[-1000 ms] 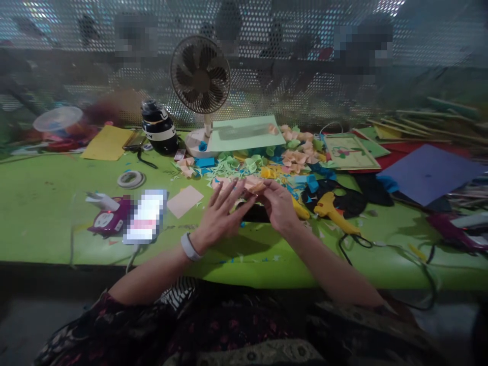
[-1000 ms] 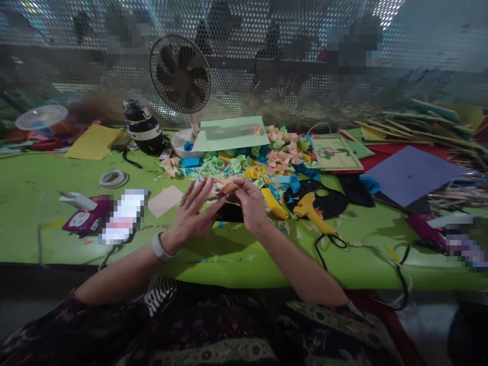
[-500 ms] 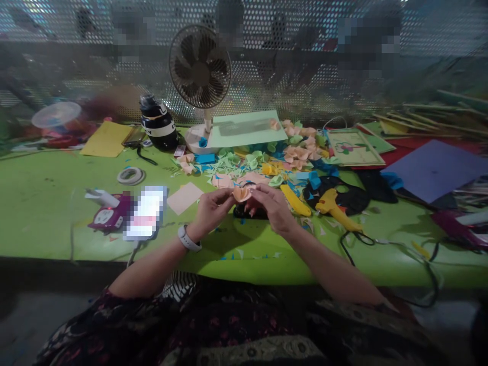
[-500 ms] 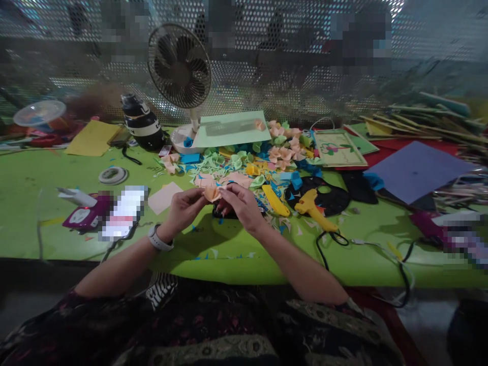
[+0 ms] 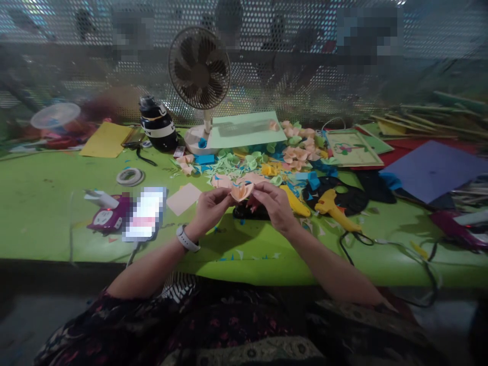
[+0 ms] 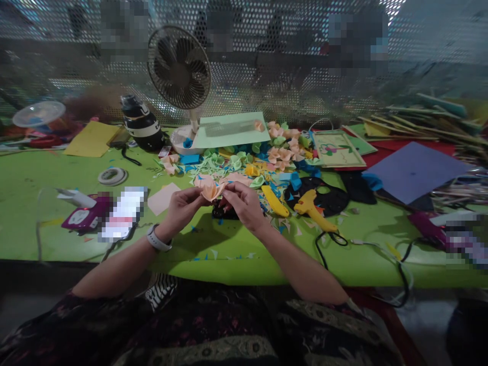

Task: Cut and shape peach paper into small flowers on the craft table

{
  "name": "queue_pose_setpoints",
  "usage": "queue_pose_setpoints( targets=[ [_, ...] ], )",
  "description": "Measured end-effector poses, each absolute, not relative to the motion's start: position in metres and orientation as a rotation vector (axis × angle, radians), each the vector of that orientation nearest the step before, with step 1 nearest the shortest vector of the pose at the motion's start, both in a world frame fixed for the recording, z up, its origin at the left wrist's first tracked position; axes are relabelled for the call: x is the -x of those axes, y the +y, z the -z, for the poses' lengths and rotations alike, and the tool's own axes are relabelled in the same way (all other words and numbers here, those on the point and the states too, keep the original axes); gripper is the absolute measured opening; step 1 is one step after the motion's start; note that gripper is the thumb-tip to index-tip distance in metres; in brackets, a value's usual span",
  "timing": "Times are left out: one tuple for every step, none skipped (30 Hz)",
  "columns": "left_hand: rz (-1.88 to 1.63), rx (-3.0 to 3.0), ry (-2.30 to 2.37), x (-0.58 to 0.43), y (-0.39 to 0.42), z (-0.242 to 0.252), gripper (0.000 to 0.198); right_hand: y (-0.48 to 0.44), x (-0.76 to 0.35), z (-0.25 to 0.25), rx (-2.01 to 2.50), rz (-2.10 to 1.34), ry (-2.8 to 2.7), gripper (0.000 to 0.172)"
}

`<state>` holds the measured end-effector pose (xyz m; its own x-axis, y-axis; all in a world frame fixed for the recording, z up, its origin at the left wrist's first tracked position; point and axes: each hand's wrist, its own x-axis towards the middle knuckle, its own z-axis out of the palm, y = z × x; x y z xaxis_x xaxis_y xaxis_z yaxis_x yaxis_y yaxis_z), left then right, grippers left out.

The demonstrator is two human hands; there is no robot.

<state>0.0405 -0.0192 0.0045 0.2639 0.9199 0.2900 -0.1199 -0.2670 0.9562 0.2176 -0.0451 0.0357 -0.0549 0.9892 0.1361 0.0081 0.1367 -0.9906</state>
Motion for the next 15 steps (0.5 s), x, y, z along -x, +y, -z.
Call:
queue_pose_setpoints(
  targets=[
    [-1.234,-1.474,0.791,-0.041,-0.019,-0.004,0.032,-0.045,-0.218,-0.035,1.091,-1.143,-1.32,0.023],
    [-1.241,-1.485,0.791,-0.041,-0.019,-0.003,0.032,-0.044,-0.218,-0.034,1.094,-1.145,-1.319,0.021],
    [-1.249,-1.507,0.792,-0.041,-0.019,-0.003,0.032,-0.043,-0.218,-0.033,1.098,-1.145,-1.318,0.02],
    [-1.261,-1.54,0.798,-0.04,-0.018,-0.002,0.031,-0.042,-0.218,-0.031,1.099,-1.141,-1.322,0.019],
    [-1.279,-1.586,0.808,-0.04,-0.018,-0.002,0.029,-0.042,-0.218,-0.029,1.098,-1.124,-1.336,0.019],
    [-1.304,-1.648,0.824,-0.039,-0.018,-0.002,0.027,-0.041,-0.218,-0.027,1.096,-1.088,-1.364,0.02],
    [-1.333,-1.726,0.844,-0.038,-0.018,-0.002,0.024,-0.04,-0.219,-0.025,1.098,-1.026,-1.409,0.022],
    [-1.362,-1.817,0.865,-0.037,-0.018,-0.002,0.021,-0.04,-0.219,-0.024,1.106,-0.94,-1.47,0.024],
    [-1.388,-1.911,0.885,-0.036,-0.018,-0.002,0.02,-0.039,-0.22,-0.022,1.12,-0.84,-1.541,0.025],
    [-1.408,-2.005,0.9,-0.035,-0.018,-0.002,0.019,-0.039,-0.22,-0.021,1.136,-0.736,-1.61,0.025],
    [-1.42,-2.092,0.91,-0.035,-0.018,-0.002,0.019,-0.039,-0.221,-0.02,1.153,-0.644,-1.667,0.024],
    [-1.431,-2.166,0.918,-0.034,-0.017,-0.001,0.02,-0.039,-0.221,-0.02,1.169,-0.573,-1.711,0.023],
    [-1.442,-2.227,0.925,-0.033,-0.017,-0.001,0.02,-0.039,-0.222,-0.019,1.179,-0.522,-1.744,0.023],
    [-1.456,-2.278,0.931,-0.033,-0.017,0.0,0.02,-0.039,-0.223,-0.018,1.182,-0.483,-1.776,0.024],
    [-1.469,-2.321,0.935,-0.033,-0.016,0.001,0.02,-0.038,-0.224,-0.017,1.18,-0.445,-1.81,0.025]
  ],
)
